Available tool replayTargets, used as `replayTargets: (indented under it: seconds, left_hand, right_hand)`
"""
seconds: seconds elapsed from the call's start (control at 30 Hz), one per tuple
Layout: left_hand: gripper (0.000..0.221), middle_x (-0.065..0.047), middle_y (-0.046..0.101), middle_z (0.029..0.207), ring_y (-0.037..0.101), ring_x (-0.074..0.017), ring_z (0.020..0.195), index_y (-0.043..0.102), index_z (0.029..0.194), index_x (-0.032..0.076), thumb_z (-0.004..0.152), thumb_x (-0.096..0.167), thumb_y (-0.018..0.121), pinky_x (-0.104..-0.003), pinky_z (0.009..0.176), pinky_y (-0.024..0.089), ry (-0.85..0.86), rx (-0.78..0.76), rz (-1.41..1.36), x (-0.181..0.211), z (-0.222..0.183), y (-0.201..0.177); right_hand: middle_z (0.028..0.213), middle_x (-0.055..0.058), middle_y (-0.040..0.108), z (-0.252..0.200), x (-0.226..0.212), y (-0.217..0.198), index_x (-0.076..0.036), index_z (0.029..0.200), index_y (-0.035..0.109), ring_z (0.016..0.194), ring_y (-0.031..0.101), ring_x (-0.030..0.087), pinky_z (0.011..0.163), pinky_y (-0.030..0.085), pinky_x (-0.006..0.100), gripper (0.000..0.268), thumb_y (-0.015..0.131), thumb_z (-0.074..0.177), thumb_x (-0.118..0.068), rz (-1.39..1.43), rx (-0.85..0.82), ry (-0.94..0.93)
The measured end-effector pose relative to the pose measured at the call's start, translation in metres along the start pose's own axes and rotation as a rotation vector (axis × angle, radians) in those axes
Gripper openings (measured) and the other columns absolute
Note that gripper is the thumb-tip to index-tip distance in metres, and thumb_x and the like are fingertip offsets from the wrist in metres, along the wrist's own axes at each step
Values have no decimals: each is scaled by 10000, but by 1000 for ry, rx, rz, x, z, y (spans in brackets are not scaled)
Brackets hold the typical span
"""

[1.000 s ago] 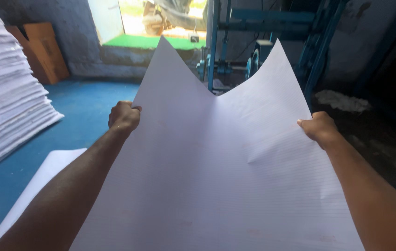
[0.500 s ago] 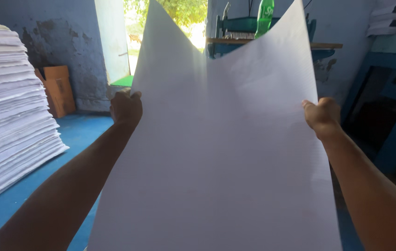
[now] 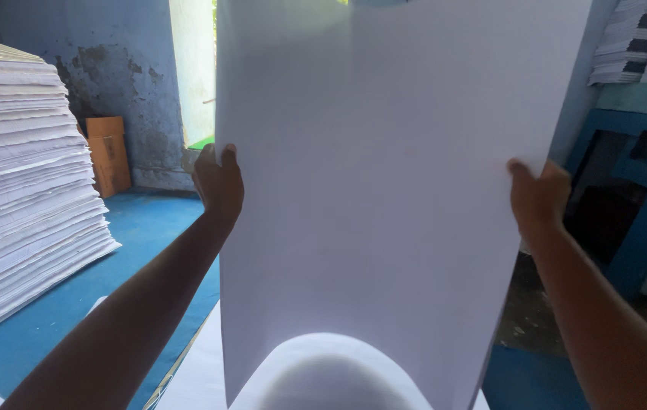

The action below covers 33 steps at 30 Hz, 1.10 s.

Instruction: The person folds a large sheet of lined paper in half lengthwise, then folds it again to create a narrow strip. They use a small wooden block to press and crease the folds. The folded paper is then placed on a stack of similar sheets.

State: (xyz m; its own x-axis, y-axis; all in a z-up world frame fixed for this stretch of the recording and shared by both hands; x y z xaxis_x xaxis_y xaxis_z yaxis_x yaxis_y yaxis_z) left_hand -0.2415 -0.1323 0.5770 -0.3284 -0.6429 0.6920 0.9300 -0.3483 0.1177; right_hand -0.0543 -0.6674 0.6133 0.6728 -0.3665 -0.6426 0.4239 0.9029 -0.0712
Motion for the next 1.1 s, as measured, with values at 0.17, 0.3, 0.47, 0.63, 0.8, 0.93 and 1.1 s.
replayTargets:
  seconds: [0.17, 0.3, 0.47, 0.63, 0.8, 0.93, 1.1]
  left_hand:
    - [377, -269, 682, 965, 657, -422, 939, 639, 1063, -58, 969, 304, 592, -538, 890, 480, -30, 2, 10, -5, -6, 7]
    - [407, -298, 681, 1018, 626, -496, 990, 615, 1148, -48, 969, 315, 569, -579, 893, 446, 19, 49, 61, -1, -14, 6]
    - [346, -275, 703, 993, 654, -467, 975, 650, 1040, -6, 973, 306, 517, -545, 913, 471, -92, 17, 40, -1, -15, 6]
    - [287, -237, 722, 954, 684, -429, 921, 679, 991, 34, 926, 241, 490, -543, 873, 483, -24, 65, 50, 7, -7, 4]
    - [320, -236, 712, 908, 710, -397, 893, 669, 955, 39, 951, 316, 508, -530, 890, 515, -59, 51, 87, 5, 20, 6]
    - [338, -239, 707, 1003, 648, -473, 955, 680, 990, 54, 964, 365, 549, -583, 888, 480, 109, 79, 287, 27, 40, 2]
    - [338, -185, 695, 1115, 627, -442, 1055, 710, 1119, 163, 850, 343, 611, -554, 889, 496, -82, -22, 341, 18, 58, -1]
  right_hand:
    - [945, 206, 719, -17, 12, 14, 72, 1023, 700, 828, 689, 287, 735, 516, 414, 297, 670, 984, -221, -20, -55, 10]
    - [912, 210, 718, -20, 12, 22, 66, 1044, 707, 812, 695, 294, 755, 519, 424, 293, 625, 1022, -215, -129, -43, -42]
    - [939, 214, 721, -14, 7, 16, 56, 1112, 699, 836, 704, 308, 749, 523, 427, 270, 605, 1015, -178, -72, -21, -80]
    - [982, 221, 726, -11, -7, 10, 51, 1138, 705, 885, 719, 316, 784, 532, 424, 271, 630, 1020, -181, -140, 26, -81]
    - [968, 228, 730, 6, -25, 2, 48, 1118, 708, 819, 732, 307, 715, 566, 418, 287, 618, 1025, -208, -167, 12, 9]
    - [970, 267, 726, 22, -43, -3, 78, 1097, 717, 809, 723, 312, 730, 563, 420, 294, 669, 1020, -201, -238, -37, -40]
    - [1004, 277, 717, 37, -28, -3, 62, 1130, 707, 810, 723, 325, 727, 576, 417, 344, 712, 977, -246, -384, -116, 81]
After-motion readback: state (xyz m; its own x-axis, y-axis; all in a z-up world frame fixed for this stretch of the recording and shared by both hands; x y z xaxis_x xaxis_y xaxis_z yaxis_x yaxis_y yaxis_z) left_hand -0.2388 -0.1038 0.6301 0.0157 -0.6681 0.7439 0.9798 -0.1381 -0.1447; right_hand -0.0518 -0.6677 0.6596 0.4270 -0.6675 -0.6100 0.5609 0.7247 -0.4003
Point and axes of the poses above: each hand's wrist, its own z-axis towards the middle knuckle, its own y-axis out of the palm, x = y × z, the point moved 9 cm from there along z, towards the middle knuckle
